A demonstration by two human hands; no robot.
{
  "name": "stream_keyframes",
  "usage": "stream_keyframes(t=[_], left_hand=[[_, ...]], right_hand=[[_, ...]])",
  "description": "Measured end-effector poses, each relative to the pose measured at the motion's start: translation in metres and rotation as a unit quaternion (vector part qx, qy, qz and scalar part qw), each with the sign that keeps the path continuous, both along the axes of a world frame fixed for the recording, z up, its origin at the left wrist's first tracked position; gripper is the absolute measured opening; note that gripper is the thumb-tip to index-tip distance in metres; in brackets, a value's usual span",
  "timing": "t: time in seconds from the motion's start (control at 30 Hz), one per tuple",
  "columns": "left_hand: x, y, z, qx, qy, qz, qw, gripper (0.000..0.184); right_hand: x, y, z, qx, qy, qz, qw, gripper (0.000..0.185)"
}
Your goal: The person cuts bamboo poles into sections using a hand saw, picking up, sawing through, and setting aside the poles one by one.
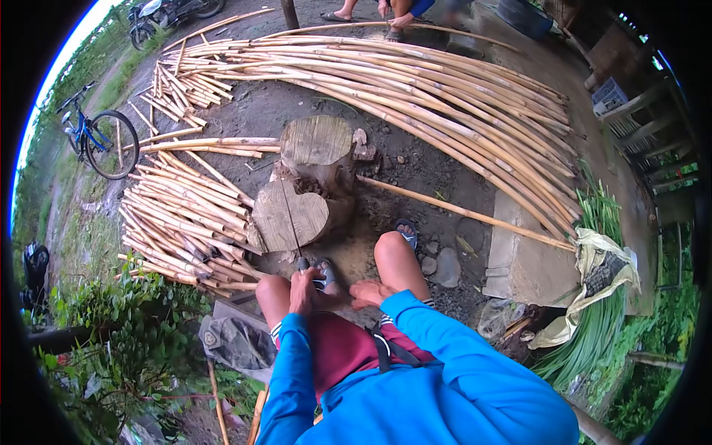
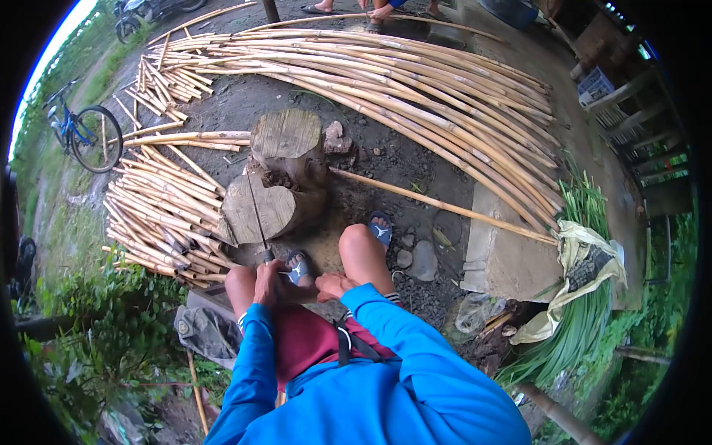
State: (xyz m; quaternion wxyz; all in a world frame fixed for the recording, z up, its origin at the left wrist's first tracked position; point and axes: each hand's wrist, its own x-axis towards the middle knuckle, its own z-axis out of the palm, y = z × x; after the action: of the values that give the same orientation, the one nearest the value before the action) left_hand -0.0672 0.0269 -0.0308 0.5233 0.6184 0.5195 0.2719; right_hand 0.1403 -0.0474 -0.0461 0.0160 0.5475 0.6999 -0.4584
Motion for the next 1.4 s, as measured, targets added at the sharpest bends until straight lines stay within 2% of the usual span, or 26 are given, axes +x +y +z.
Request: stream_keyframes(t=[0.07, 0.13, 0.2, 0.37, 0.47, 0.5, 0.57, 0.6, 0.67, 0.7, 0.8, 0.83, 0.9, 0.93, 0.97, 1.0, 1.03, 1.07, 1.1, 1.17, 1.2, 1.23, 1.27, 1.3, 1.37, 1.4], left_hand=[[0.001, -0.001, -0.004, -0.010, 0.003, 0.015, 1.000, 0.044], [0.001, -0.001, -0.008, 0.074, 0.033, 0.000, 0.997, 0.042], [0.000, 0.000, -0.003, 0.033, 0.041, 0.011, 0.999, 0.042], [0.008, 0.000, 0.014, -0.031, 0.038, 0.057, 0.997, 0.042], [0.007, 0.003, 0.013, 0.012, 0.077, 0.053, 0.996, 0.040], [0.002, 0.002, 0.003, 0.008, 0.076, 0.045, 0.996, 0.040], [-0.009, 0.004, -0.025, 0.119, 0.135, -0.006, 0.984, 0.035], [-0.009, 0.007, -0.015, 0.076, 0.130, -0.019, 0.988, 0.028], [-0.019, 0.014, -0.020, 0.101, 0.139, -0.099, 0.980, 0.026], [-0.020, 0.013, -0.030, 0.175, 0.163, -0.106, 0.965, 0.027], [-0.007, 0.018, 0.003, 0.171, 0.187, -0.134, 0.958, 0.026], [-0.005, 0.020, -0.003, 0.155, 0.188, -0.094, 0.965, 0.024], [0.002, 0.027, -0.007, -0.071, 0.005, 0.057, 0.996, 0.026], [0.014, 0.028, -0.013, 0.065, 0.025, 0.109, 0.992, 0.032], [0.018, 0.038, -0.014, -0.132, -0.025, 0.182, 0.974, 0.032], [0.019, 0.041, -0.013, -0.114, -0.027, 0.189, 0.975, 0.032], [0.022, 0.046, -0.019, -0.098, -0.028, 0.193, 0.976, 0.033], [0.024, 0.049, -0.031, -0.146, -0.105, 0.282, 0.942, 0.033], [0.028, 0.049, -0.024, -0.127, -0.088, 0.257, 0.954, 0.033], [0.025, 0.049, -0.037, -0.079, -0.087, 0.291, 0.949, 0.033], [0.024, 0.051, -0.037, -0.078, -0.083, 0.298, 0.948, 0.033], [0.024, 0.055, -0.034, -0.123, -0.098, 0.301, 0.941, 0.032], [0.022, 0.057, -0.034, -0.167, -0.113, 0.306, 0.931, 0.032], [0.018, 0.057, -0.038, -0.164, -0.109, 0.317, 0.928, 0.032], [0.011, 0.057, -0.049, -0.136, -0.080, 0.321, 0.934, 0.032], [0.017, 0.059, -0.044, -0.134, -0.076, 0.333, 0.930, 0.032]], right_hand=[[0.004, -0.003, -0.005, 0.023, 0.012, 0.008, 1.000, 0.034], [0.000, 0.003, -0.013, 0.044, 0.025, 0.014, 0.999, 0.034], [-0.006, 0.010, -0.023, -0.055, -0.030, 0.033, 0.997, 0.034], [0.010, 0.006, -0.020, -0.032, 0.011, 0.007, 0.999, 0.033], [0.018, 0.006, -0.028, -0.030, 0.012, -0.004, 0.999, 0.034], [0.021, 0.006, -0.032, -0.028, 0.006, -0.005, 1.000, 0.034], [0.025, 0.008, -0.026, -0.042, -0.004, -0.013, 0.999, 0.034], [0.027, 0.009, -0.025, -0.053, -0.011, -0.011, 0.998, 0.035], [0.030, 0.001, -0.036, 0.001, 0.008, -0.049, 0.999, 0.030], [0.032, -0.002, -0.043, 0.035, 0.019, -0.066, 0.997, 0.026], [0.036, 0.004, -0.028, -0.032, 0.002, -0.074, 0.997, 0.022], [0.037, 0.003, -0.027, -0.040, 0.000, -0.082, 0.996, 0.022], [0.034, -0.001, -0.026, 0.079, 0.044, -0.091, 0.992, 0.019], [0.036, 0.004, -0.020, 0.135, 0.060, -0.088, 0.985, 0.021], [0.042, 0.012, -0.015, 0.130, 0.058, -0.092, 0.986, 0.021], [0.051, 0.030, 0.008, 0.024, 0.192, -0.108, 0.975, 0.022], [0.064, 0.050, 0.012, -0.083, 0.320, -0.126, 0.935, 0.024], [0.071, 0.059, 0.001, -0.026, 0.357, -0.141, 0.923, 0.024], [0.088, 0.076, -0.004, -0.042, 0.404, -0.141, 0.903, 0.022], [0.127, 0.112, -0.030, 0.046, 0.403, -0.166, 0.899, 0.019], [0.156, 0.137, -0.014, 0.066, 0.294, -0.185, 0.936, 0.020], [0.181, 0.160, -0.007, 0.071, 0.242, -0.218, 0.943, 0.021], [0.205, 0.182, -0.024, 0.147, 0.229, -0.241, 0.932, 0.022], [0.229, 0.200, -0.037, 0.162, 0.212, -0.295, 0.918, 0.024], [0.291, 0.246, -0.066, 0.205, 0.169, -0.295, 0.918, 0.026], [0.314, 0.263, -0.057, 0.182, 0.133, -0.333, 0.915, 0.023]])
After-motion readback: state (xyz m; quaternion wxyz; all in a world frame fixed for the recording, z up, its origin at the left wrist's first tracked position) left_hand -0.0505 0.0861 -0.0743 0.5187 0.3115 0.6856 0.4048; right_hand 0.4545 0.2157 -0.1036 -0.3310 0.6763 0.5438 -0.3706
